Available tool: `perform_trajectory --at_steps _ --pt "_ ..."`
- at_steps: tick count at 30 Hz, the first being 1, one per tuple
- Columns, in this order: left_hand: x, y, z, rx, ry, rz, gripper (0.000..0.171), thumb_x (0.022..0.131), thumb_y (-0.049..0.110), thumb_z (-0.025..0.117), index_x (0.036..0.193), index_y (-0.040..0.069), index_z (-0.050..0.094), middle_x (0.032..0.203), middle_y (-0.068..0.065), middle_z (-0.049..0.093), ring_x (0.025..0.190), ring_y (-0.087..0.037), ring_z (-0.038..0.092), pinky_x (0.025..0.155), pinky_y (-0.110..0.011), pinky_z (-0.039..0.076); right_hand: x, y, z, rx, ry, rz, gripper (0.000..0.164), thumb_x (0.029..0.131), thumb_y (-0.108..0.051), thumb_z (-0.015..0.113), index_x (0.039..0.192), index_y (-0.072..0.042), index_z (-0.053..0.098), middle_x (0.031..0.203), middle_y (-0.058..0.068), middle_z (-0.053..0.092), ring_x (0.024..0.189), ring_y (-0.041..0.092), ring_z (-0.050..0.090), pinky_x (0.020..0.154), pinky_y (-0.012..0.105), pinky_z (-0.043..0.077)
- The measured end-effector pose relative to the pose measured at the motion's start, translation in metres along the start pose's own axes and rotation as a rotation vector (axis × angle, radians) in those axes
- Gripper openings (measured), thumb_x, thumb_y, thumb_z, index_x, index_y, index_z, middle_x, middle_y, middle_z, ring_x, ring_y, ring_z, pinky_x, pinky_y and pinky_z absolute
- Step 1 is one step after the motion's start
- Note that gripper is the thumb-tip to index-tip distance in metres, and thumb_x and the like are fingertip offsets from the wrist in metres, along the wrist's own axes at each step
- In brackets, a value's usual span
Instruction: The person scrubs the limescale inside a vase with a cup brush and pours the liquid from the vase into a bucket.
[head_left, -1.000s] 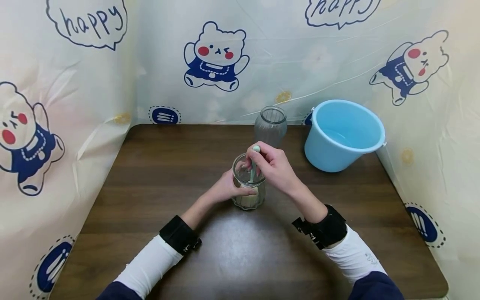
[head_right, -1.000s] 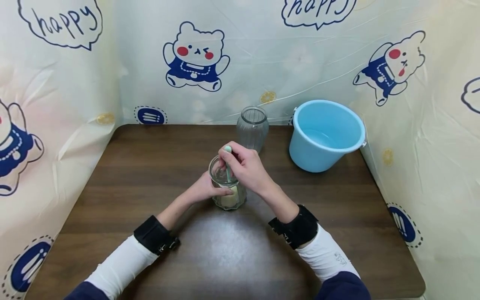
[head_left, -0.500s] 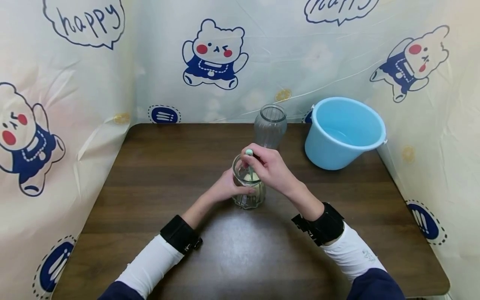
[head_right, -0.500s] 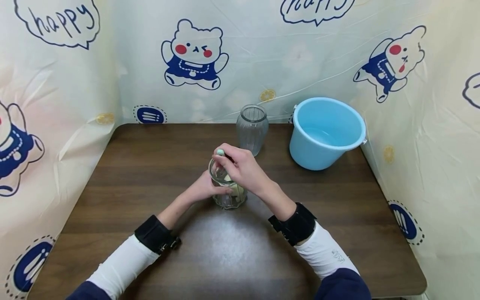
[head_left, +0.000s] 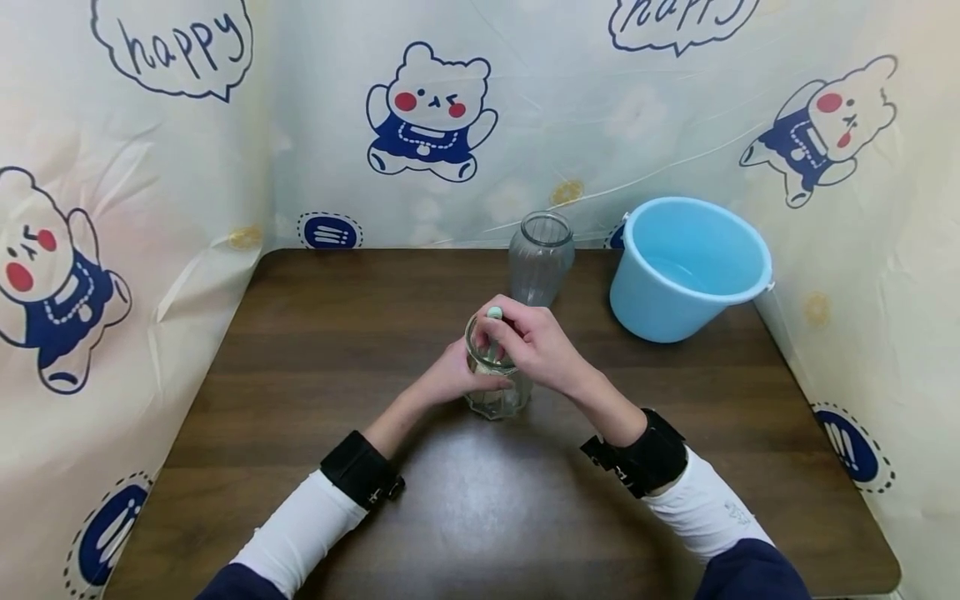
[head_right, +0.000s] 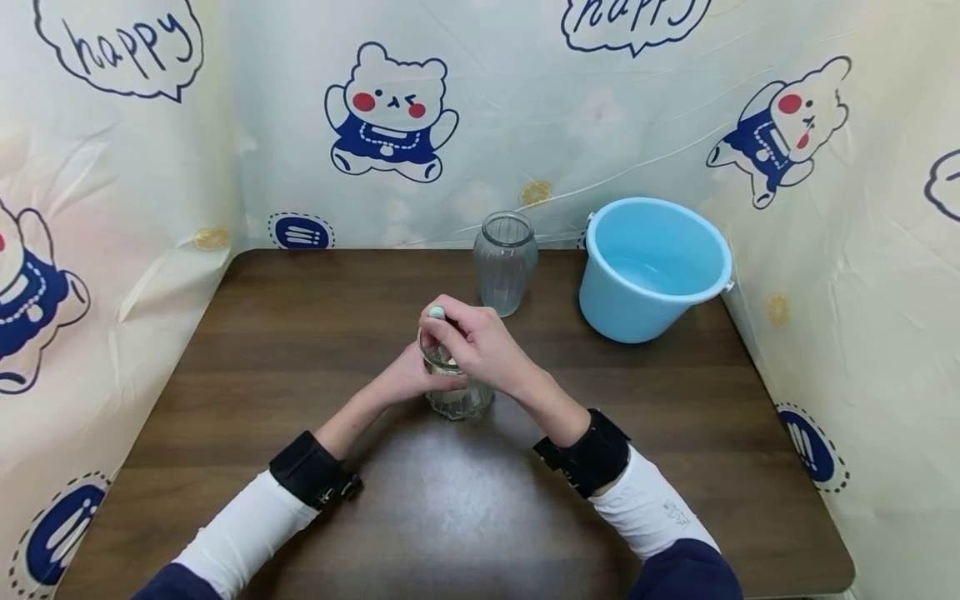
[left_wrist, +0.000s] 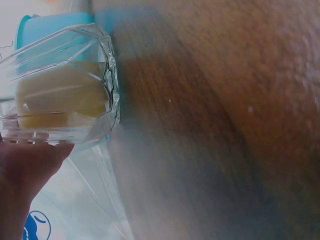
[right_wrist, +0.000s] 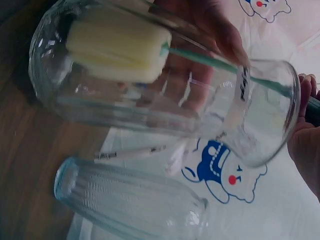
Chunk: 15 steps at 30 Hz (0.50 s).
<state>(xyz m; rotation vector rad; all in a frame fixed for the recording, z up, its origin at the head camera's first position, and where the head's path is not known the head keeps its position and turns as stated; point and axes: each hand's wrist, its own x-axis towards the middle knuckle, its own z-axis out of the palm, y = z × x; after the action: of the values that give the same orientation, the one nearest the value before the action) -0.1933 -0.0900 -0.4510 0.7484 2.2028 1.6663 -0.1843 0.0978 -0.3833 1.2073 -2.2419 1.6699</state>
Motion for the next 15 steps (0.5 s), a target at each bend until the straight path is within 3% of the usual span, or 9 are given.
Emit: perform_trajectory --at_steps 8,15 --pt "0.011 -0.04 0.005 0.002 0.026 0.023 0.08 0.082 0.01 0.089 0.149 0.013 0.046 0.136 -0.009 0.065 0.122 -0.025 0.063 0.107 -0.044 0.048 -0.005 -0.001 -0.014 -0.046 0.013 0.075 0.008 0.106 -0.005 0.058 0.1 -0.007 0.062 0.087 0.004 0.064 0.068 0.022 0.055 0.061 0.031 0.05" --pt "0.012 -0.043 0.004 0.02 0.036 0.047 0.077 0.08 0.011 0.09 0.146 0.011 0.049 0.138 -0.011 0.063 0.125 -0.033 0.063 0.109 -0.051 0.046 -0.006 0.005 -0.024 -0.107 0.038 0.035 0.006 0.105 -0.003 0.059 0.101 -0.008 0.062 0.087 0.003 0.064 0.076 0.025 0.061 0.066 0.032 0.053"
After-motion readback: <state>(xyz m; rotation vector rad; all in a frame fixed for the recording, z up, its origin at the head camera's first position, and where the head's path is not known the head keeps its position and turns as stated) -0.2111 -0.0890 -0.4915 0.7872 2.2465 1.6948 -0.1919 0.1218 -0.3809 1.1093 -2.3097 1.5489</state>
